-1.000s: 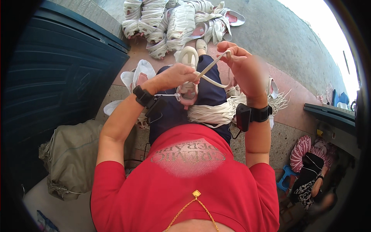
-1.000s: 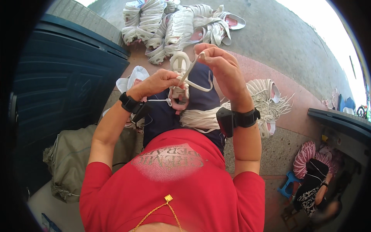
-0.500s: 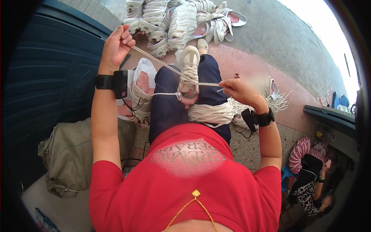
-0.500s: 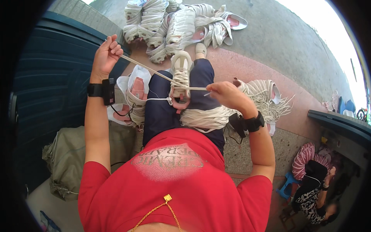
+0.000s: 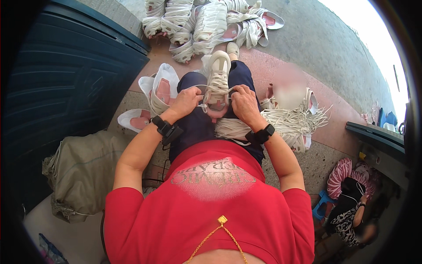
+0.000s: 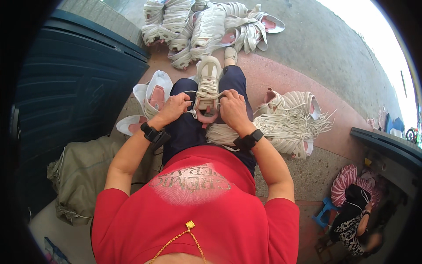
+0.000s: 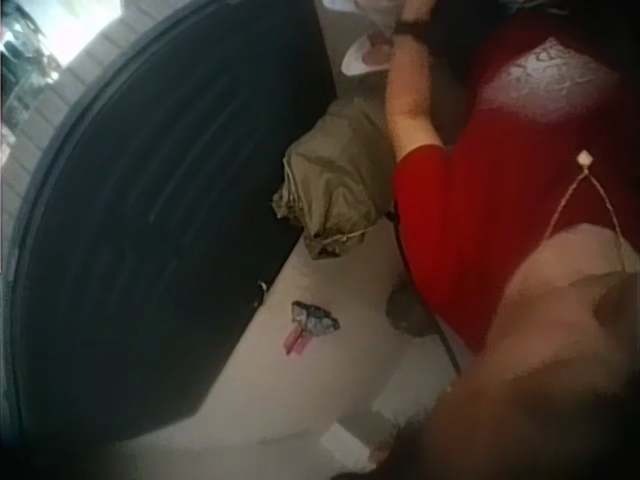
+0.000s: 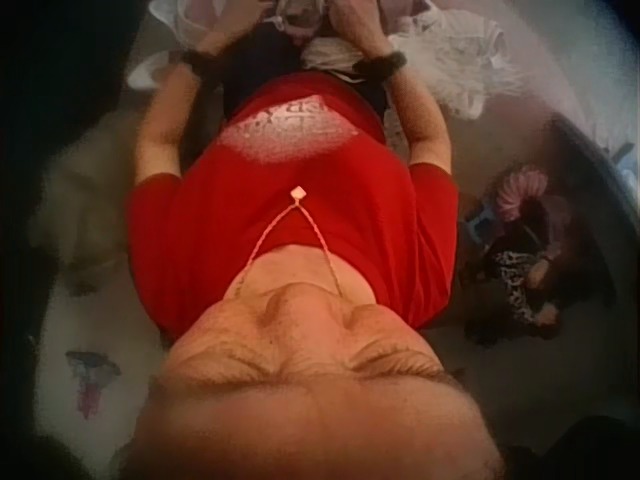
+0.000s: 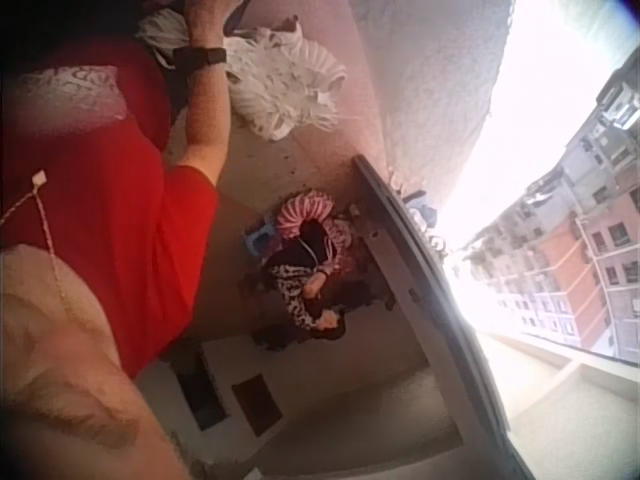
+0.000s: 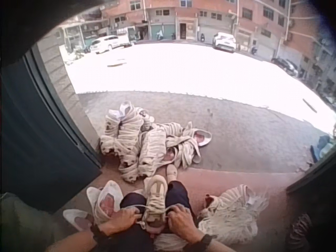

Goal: The person is threading and tying laces or cords through the upper components of shoes.

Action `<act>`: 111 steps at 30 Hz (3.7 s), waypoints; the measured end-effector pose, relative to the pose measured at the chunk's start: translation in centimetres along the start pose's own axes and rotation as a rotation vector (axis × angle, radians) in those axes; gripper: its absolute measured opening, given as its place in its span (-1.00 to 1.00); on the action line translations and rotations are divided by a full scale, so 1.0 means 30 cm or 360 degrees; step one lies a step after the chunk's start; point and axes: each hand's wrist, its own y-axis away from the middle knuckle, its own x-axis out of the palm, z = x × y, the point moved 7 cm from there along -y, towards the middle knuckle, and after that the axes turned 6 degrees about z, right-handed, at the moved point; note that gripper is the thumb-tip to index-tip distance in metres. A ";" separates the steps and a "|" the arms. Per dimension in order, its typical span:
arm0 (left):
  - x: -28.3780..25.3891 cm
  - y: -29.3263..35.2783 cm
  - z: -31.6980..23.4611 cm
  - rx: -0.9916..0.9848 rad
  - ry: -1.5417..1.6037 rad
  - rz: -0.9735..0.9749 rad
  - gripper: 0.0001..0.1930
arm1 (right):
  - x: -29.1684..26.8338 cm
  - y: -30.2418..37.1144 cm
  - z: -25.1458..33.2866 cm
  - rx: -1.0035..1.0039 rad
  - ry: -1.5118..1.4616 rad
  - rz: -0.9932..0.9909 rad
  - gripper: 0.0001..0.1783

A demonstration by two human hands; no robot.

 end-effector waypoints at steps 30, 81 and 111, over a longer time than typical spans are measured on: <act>0.098 0.010 -0.070 0.0208 -0.0960 -0.0609 -0.80 | 0.000 -0.004 0.078 0.0132 0.0268 -0.0192 -0.80; -0.445 -0.103 0.594 -0.0478 -0.0793 -0.0400 -0.55 | -0.031 -0.012 -0.396 0.1054 -0.0848 -0.0322 -0.60; -0.047 0.274 0.294 0.0058 0.1009 -0.0125 -0.44 | -0.082 -0.058 0.411 0.0255 -0.2978 0.0526 -0.45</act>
